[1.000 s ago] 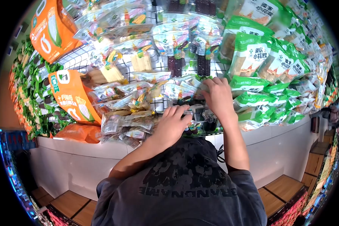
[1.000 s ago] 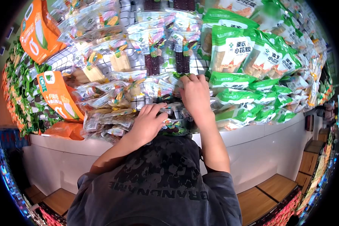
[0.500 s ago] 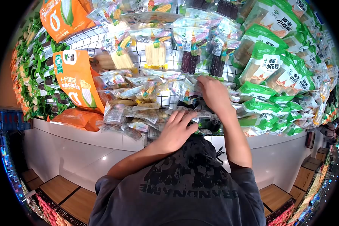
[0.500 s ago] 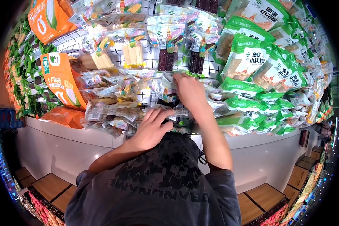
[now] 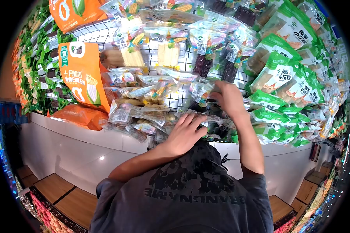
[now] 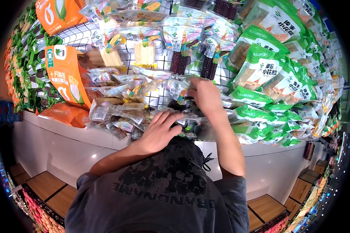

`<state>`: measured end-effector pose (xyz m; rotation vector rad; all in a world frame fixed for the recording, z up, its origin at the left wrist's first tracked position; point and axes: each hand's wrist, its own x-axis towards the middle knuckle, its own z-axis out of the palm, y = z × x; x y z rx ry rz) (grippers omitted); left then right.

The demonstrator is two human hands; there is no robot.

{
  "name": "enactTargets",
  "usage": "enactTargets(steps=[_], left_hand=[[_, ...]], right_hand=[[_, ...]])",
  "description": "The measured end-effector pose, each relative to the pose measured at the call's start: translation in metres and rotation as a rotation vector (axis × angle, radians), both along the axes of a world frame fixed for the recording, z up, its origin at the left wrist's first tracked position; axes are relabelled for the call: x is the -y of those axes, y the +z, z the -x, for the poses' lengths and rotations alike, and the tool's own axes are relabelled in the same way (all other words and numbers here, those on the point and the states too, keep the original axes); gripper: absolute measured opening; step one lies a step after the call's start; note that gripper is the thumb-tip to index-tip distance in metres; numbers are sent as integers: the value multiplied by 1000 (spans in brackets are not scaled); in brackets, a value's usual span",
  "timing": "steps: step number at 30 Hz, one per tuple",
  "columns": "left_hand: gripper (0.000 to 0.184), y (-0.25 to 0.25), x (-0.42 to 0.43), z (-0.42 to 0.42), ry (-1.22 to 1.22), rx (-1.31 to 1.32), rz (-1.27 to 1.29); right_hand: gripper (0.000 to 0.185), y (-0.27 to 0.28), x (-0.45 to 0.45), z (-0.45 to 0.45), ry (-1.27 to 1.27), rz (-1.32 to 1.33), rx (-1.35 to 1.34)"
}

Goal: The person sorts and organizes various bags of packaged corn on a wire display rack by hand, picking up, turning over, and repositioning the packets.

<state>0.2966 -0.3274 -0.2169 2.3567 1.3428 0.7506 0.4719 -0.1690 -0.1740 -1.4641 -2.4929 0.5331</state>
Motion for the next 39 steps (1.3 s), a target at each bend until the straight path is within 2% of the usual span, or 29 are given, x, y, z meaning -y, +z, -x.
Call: enactTargets(steps=[7, 9, 10, 12, 16, 21, 24, 30, 33, 37, 39], left_hand=[[15, 5, -2, 3, -35, -20, 28], [14, 5, -3, 4, -29, -16, 25], [13, 2, -2, 3, -38, 3, 27], [13, -2, 2, 1, -44, 22, 30], [10, -7, 5, -3, -6, 73, 81], [7, -1, 1, 4, 20, 30, 54], [9, 1, -7, 13, -6, 92, 155], [10, -7, -19, 17, -138, 123, 105], [8, -3, -18, 10, -213, 54, 12], [6, -11, -15, 2, -174, 108, -60], [8, -15, -9, 3, -127, 138, -39]], right_hand=[[18, 36, 16, -16, 147, -68, 5], [22, 40, 28, -17, 330, -78, 47], [30, 40, 34, -16, 379, -80, 57], [33, 26, 40, -17, 486, -91, -38], [35, 17, 44, -16, 462, -37, -76], [37, 24, 45, -3, 298, 97, 48], [37, 28, 38, -7, 412, 115, 48], [56, 17, 27, -14, 521, 137, -73], [71, 23, 22, -7, 488, 346, -135], [67, 47, 22, 11, 451, 530, 7], [52, 45, 20, 9, 398, 612, -14]])
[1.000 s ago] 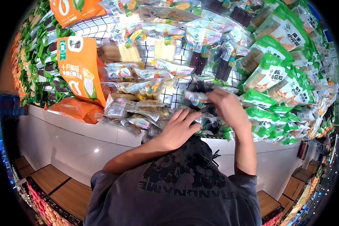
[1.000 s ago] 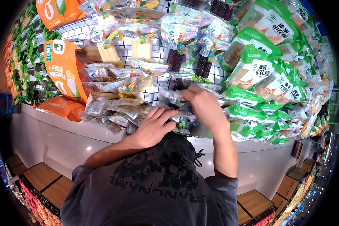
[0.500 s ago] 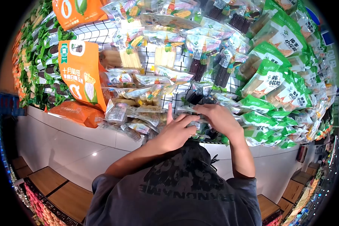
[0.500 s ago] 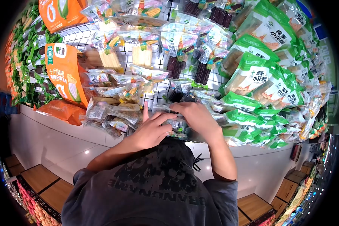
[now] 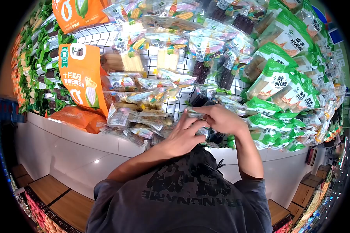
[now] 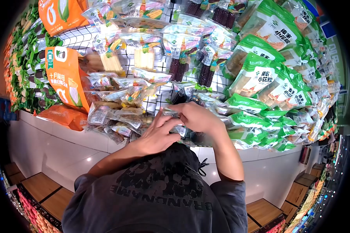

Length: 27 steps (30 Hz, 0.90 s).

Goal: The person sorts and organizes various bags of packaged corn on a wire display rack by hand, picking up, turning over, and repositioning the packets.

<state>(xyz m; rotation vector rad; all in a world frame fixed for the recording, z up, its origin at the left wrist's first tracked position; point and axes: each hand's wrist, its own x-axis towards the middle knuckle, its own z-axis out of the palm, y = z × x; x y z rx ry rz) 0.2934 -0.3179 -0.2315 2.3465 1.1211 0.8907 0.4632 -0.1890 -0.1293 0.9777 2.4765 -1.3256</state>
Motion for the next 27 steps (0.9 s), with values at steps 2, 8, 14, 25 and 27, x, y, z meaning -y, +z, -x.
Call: enactTargets(steps=[2, 8, 14, 25, 27], left_hand=[[10, 1, 3, 1, 53, 36, 29], [17, 43, -2, 4, 229, -80, 61], [20, 30, 2, 2, 122, 11, 244], [21, 23, 9, 4, 163, 17, 167], [21, 24, 6, 6, 176, 24, 157]], right_hand=[[49, -32, -4, -15, 49, -87, -168], [34, -13, 2, -16, 123, -110, -276], [20, -29, -12, -1, -556, -310, -75], [23, -58, -28, 25, -381, -825, 230], [18, -58, -31, 19, -408, -685, 43]])
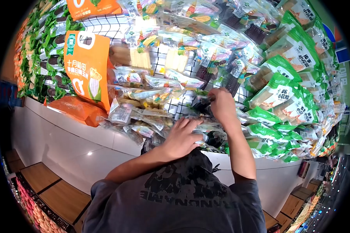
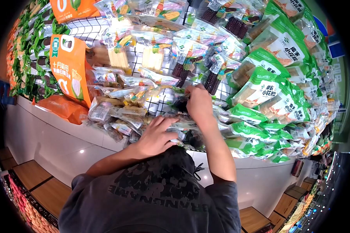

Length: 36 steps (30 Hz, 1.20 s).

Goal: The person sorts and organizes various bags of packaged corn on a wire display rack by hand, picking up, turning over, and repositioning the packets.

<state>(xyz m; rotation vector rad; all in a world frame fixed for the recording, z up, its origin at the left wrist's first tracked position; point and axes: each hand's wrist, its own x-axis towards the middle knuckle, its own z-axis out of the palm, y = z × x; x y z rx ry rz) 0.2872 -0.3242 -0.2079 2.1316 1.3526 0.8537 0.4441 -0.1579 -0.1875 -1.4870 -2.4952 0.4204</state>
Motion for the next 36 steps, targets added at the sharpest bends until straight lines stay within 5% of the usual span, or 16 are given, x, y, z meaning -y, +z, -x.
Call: enactTargets(steps=[16, 20, 22, 23, 28, 30, 36], left_hand=[[26, -5, -67, 20, 30, -39, 30], [29, -8, -70, 22, 56, -45, 82], [30, -9, -69, 20, 48, -53, 92], [31, -10, -69, 20, 48, -40, 93], [34, -9, -71, 20, 30, -59, 126], [35, -10, -72, 21, 30, -71, 126], [35, -19, -76, 22, -27, -44, 69]], right_hand=[[17, 6, -22, -15, -30, 309, -469], [13, -18, -32, -20, 15, 172, -504], [8, -3, -35, -16, 61, 393, -512], [18, 15, -35, -13, 3, 373, -364], [56, 38, -42, 21, -161, -131, -516], [67, 47, -44, 31, -189, -345, -208], [32, 41, -86, 20, -66, -482, -269]])
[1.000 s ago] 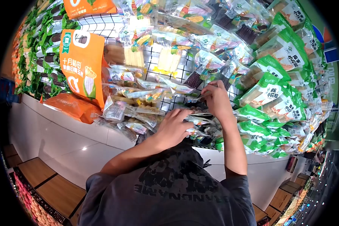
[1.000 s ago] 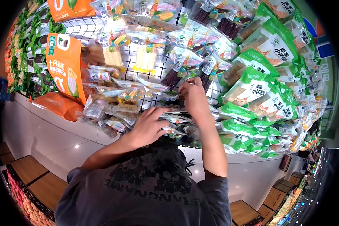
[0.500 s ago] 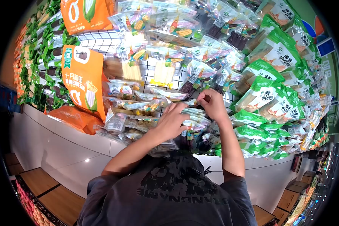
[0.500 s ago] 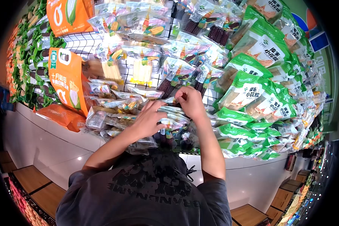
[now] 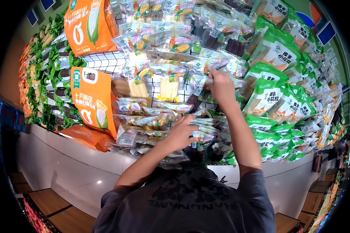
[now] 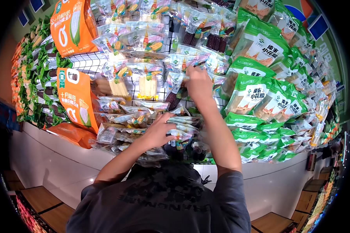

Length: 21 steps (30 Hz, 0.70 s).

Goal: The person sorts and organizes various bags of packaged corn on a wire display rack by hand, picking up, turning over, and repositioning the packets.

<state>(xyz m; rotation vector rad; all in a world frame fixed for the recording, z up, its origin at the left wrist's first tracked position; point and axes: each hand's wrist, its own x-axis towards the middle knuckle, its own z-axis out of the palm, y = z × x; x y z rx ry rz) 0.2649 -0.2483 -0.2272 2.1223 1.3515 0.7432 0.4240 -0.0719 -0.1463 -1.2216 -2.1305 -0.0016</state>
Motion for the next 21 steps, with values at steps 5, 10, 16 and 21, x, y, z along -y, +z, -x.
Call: enactTargets(steps=[5, 10, 16, 21], left_hand=[[35, 1, -6, 3, -86, 42, -38], [35, -3, -7, 3, -84, 14, -45], [34, -4, -21, 0, -34, 101, -22], [36, 2, -21, 1, -26, 95, -32]], right_hand=[[13, 33, -6, -4, 104, 99, 119], [15, 66, -11, -7, 88, -19, 105], [19, 61, -20, -7, 140, 47, 246], [43, 43, -12, -8, 107, 82, 129]])
